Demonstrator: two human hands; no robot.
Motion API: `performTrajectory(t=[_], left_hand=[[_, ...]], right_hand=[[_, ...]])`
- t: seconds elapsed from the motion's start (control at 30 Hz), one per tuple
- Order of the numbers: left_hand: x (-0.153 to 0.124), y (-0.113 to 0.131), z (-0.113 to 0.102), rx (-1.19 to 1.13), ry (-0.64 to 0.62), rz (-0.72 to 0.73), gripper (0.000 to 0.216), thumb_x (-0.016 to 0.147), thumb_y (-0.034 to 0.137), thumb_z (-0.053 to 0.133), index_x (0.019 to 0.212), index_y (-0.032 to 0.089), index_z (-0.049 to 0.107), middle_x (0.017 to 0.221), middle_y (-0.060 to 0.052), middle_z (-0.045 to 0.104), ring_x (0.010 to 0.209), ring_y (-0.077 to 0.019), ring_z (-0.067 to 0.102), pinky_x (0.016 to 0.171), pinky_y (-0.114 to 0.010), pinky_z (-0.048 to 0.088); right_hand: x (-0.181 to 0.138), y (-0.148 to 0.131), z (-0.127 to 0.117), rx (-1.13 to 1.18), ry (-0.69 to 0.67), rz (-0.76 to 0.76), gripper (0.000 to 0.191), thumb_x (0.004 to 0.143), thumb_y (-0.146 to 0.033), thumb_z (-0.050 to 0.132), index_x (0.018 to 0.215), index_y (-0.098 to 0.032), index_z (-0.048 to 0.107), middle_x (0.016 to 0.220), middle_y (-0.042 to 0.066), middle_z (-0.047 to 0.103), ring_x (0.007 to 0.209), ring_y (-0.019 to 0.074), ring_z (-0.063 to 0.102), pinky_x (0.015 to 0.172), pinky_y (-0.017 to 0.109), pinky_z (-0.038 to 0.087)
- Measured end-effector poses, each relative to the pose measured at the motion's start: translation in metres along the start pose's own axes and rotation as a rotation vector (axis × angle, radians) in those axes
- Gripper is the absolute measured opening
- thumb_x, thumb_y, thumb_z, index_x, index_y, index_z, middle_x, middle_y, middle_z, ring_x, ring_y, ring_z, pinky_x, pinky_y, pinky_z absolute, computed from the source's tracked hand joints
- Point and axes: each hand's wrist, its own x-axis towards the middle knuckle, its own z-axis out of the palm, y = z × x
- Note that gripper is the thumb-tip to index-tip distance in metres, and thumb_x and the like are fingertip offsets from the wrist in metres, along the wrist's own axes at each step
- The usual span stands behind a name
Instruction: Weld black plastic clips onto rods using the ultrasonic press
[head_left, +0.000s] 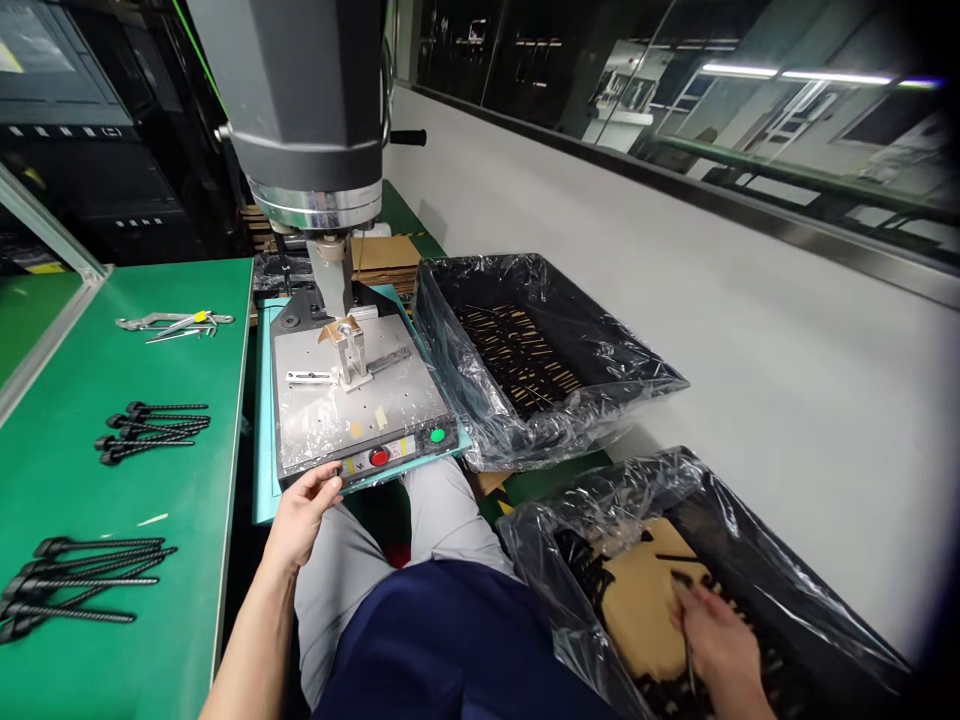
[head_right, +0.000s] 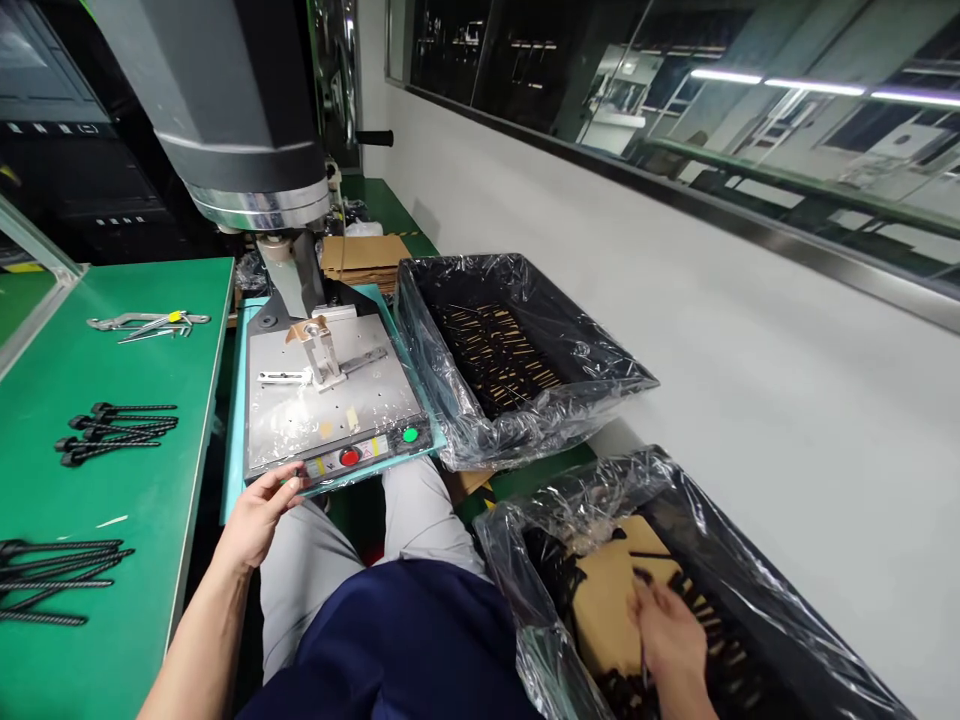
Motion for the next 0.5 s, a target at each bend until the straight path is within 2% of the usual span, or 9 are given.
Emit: performTrajectory(t=[0.07,0.1,0.2,0.23,0.3,0.4,0.5], left_hand=[[0.004,0.003,0.008,0.074,-0.015,0.056,0.054,0.06,0.047,0.084,0.107,0.021,0.075,0.093,-0.006,0.07,0.08,-0.0185,0.063,0.073,-0.03,0.052],[0.005,0.005,0.014,0.1,-0.034,0.085,0.055,0.061,0.047,0.084,0.108,0.021,0.075,0.091,-0.005,0.069,0.078,-0.0174,0.06,0.074,-0.031,0.051],[-0.001,0.018,0.035,0.157,-0.129,0.177,0.053,0.063,0.046,0.082,0.111,0.023,0.075,0.089,-0.004,0.065,0.079,-0.0176,0.056,0.076,-0.033,0.049],[-0.005,0.024,0.042,0.167,-0.171,0.206,0.052,0.064,0.044,0.082,0.111,0.023,0.075,0.087,-0.004,0.062,0.08,-0.018,0.055,0.077,-0.033,0.048],[-0.016,0.034,0.053,0.171,-0.249,0.243,0.047,0.065,0.041,0.082,0.109,0.024,0.076,0.08,-0.003,0.058,0.081,-0.0187,0.054,0.079,-0.034,0.048],[-0.031,0.045,0.057,0.167,-0.323,0.25,0.04,0.068,0.037,0.081,0.107,0.026,0.077,0.076,-0.003,0.056,0.085,-0.0201,0.054,0.083,-0.035,0.047],[-0.038,0.047,0.053,0.188,-0.321,0.238,0.037,0.069,0.036,0.081,0.105,0.027,0.078,0.079,-0.004,0.057,0.085,-0.0202,0.054,0.083,-0.036,0.046]], right_hand=[[0.003,-0.03,0.028,0.074,-0.062,0.027,0.045,0.051,-0.059,0.08,0.075,-0.024,0.065,0.052,-0.001,0.054,0.045,0.0173,0.05,0.045,0.035,0.044],[-0.001,-0.048,0.049,0.112,-0.165,0.016,0.046,0.053,-0.056,0.081,0.082,-0.022,0.067,0.055,0.0,0.057,0.048,0.0164,0.051,0.049,0.034,0.045],[-0.034,-0.102,0.125,0.158,-0.643,-0.079,0.046,0.065,-0.05,0.078,0.098,-0.019,0.067,0.066,0.001,0.064,0.054,0.0147,0.055,0.055,0.031,0.049],[-0.049,-0.116,0.151,0.154,-0.795,-0.098,0.043,0.066,-0.048,0.078,0.096,-0.02,0.067,0.072,0.003,0.067,0.056,0.0151,0.058,0.055,0.031,0.05],[-0.077,-0.136,0.192,0.177,-1.006,-0.206,0.032,0.071,-0.043,0.075,0.09,-0.02,0.066,0.077,0.003,0.069,0.062,0.0158,0.063,0.057,0.029,0.052],[-0.104,-0.145,0.227,0.136,-1.189,-0.379,0.019,0.08,-0.036,0.068,0.089,-0.019,0.065,0.073,0.0,0.067,0.059,0.0137,0.064,0.061,0.028,0.051],[-0.11,-0.145,0.239,0.133,-1.266,-0.415,0.018,0.082,-0.035,0.066,0.09,-0.019,0.065,0.069,-0.002,0.066,0.057,0.0124,0.063,0.058,0.026,0.049]])
